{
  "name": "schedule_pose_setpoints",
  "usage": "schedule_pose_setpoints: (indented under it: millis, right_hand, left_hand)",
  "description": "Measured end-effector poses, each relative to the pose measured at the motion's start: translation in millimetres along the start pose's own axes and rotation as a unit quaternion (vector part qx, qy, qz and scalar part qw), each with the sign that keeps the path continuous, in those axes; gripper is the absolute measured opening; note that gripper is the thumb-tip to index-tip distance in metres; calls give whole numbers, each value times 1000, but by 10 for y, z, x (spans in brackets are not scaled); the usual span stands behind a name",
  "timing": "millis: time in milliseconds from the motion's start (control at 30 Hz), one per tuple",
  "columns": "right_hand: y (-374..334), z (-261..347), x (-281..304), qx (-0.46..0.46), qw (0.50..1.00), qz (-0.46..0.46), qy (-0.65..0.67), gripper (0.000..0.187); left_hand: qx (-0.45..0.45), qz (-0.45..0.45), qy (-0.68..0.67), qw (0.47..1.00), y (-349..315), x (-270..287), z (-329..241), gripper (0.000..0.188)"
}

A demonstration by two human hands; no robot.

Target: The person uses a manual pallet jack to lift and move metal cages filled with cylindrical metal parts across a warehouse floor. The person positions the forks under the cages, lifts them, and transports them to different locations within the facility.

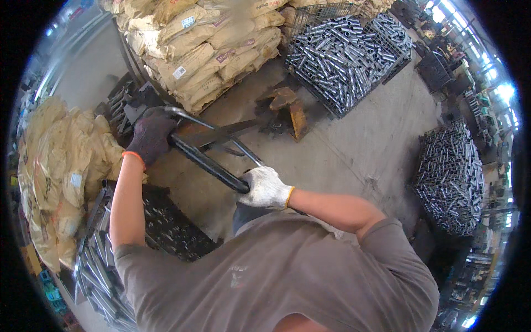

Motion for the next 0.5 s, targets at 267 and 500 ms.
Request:
schedule_pose_setpoints:
  millis: [267,500]
  right_hand:
    - [-1599,104,-534,57,998,-8,-17,29]
    - [-2778,221,-839,73,997,0,-18,24]
  left_hand:
    - [90,249,64,962,-1357,-287,-1426,38]
    - [135,308,34,941,-2335,-435,-2550,39]
Point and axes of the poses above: each hand's wrist, its own y-axis towards the middle knuckle, its own x-axis out of the back of the hand, z = x × y, the point moved 10 cm from there along y, towards the middle knuckle, and after that the axes turned 11 degrees about -y, right-handed, at the moved point
